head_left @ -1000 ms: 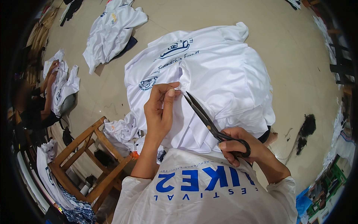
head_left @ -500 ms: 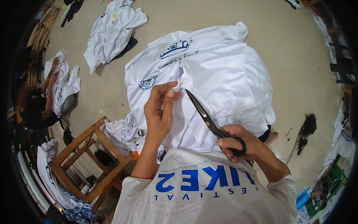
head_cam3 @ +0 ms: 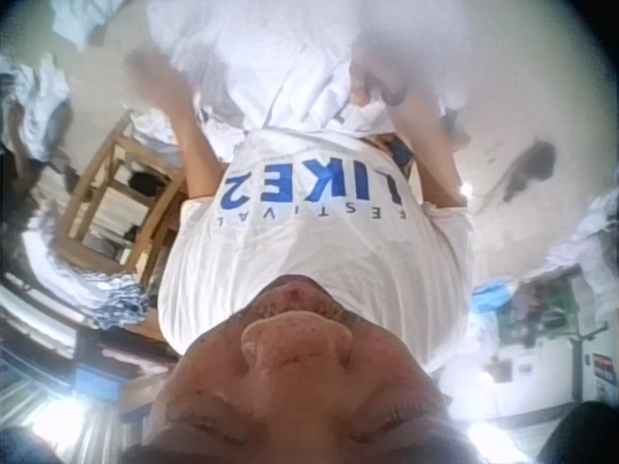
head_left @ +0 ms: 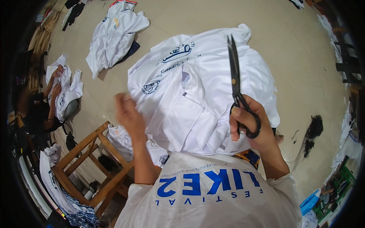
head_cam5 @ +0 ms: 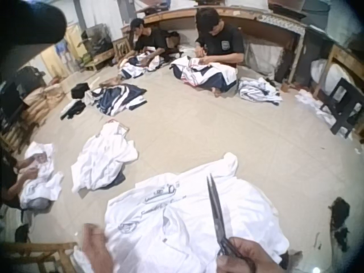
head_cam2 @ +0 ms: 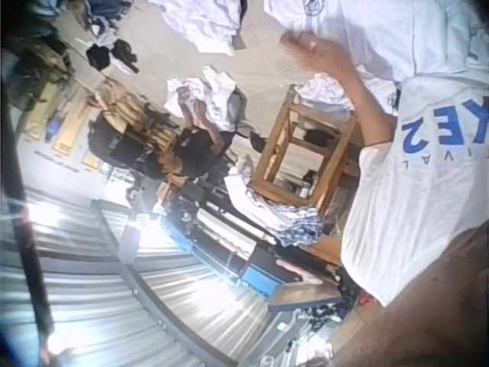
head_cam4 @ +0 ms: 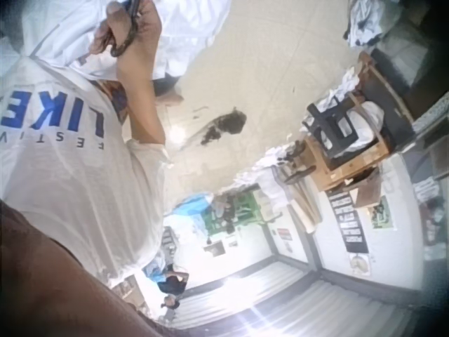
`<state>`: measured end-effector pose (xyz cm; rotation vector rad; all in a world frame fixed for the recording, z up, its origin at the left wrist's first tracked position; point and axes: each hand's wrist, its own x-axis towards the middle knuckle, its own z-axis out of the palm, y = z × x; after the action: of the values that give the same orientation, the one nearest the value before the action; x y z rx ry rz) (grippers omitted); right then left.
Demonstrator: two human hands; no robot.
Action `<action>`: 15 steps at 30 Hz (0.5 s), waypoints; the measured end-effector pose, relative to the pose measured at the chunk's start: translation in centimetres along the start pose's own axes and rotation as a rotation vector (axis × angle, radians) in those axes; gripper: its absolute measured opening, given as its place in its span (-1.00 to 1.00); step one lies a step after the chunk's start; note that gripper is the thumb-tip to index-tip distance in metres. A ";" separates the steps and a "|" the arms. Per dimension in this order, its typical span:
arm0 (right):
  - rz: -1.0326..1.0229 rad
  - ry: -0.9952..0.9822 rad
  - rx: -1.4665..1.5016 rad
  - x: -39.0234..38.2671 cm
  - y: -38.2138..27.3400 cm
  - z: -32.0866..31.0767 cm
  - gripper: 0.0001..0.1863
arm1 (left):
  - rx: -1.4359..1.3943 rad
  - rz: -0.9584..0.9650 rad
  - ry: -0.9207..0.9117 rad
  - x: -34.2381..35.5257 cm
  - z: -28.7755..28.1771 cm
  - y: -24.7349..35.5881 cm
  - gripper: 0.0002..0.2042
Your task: The person uses scissors to cut the seams and edges of a white shirt laid out on their lap. They repeatedly snip threads and trim the fabric around the collar and placket area.
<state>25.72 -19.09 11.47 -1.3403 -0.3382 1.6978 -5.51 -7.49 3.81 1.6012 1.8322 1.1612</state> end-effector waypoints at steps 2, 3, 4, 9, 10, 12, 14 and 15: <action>-0.056 0.023 -0.038 0.0 -0.4 -0.5 -0.69 | 0.261 -0.015 0.081 2.2 -6.2 -6.4 -0.78; -0.069 0.040 -0.001 0.1 -0.5 -0.7 -0.71 | 0.499 -0.198 -0.059 3.1 -10.0 -10.5 -0.78; -0.075 0.049 0.032 0.3 -0.5 -0.9 -0.74 | 0.739 -0.390 -0.196 3.1 -13.8 -14.4 -0.76; -0.082 0.073 0.041 1.6 0.0 -0.8 -0.78 | 0.506 -0.158 -0.064 2.2 -12.4 -12.2 -0.54; -0.063 0.049 0.011 1.6 -0.2 -0.5 -0.77 | 0.218 -0.142 -0.047 2.7 -9.6 -8.5 -0.56; -0.036 0.006 -0.034 1.7 -0.3 0.8 -0.77 | 0.238 0.146 -0.204 2.3 -4.6 -3.3 -0.63; -0.011 -0.042 -0.019 1.7 -0.1 1.7 -0.74 | 0.153 0.462 -0.396 1.2 0.4 1.2 -0.62; 0.001 -0.068 -0.020 1.6 0.0 2.0 -0.72 | 0.129 0.515 -0.491 0.8 2.5 2.3 -0.59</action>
<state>23.98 -17.19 11.19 -1.2989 -0.3944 1.7479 -2.39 -6.08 4.47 2.2740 1.2353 0.7383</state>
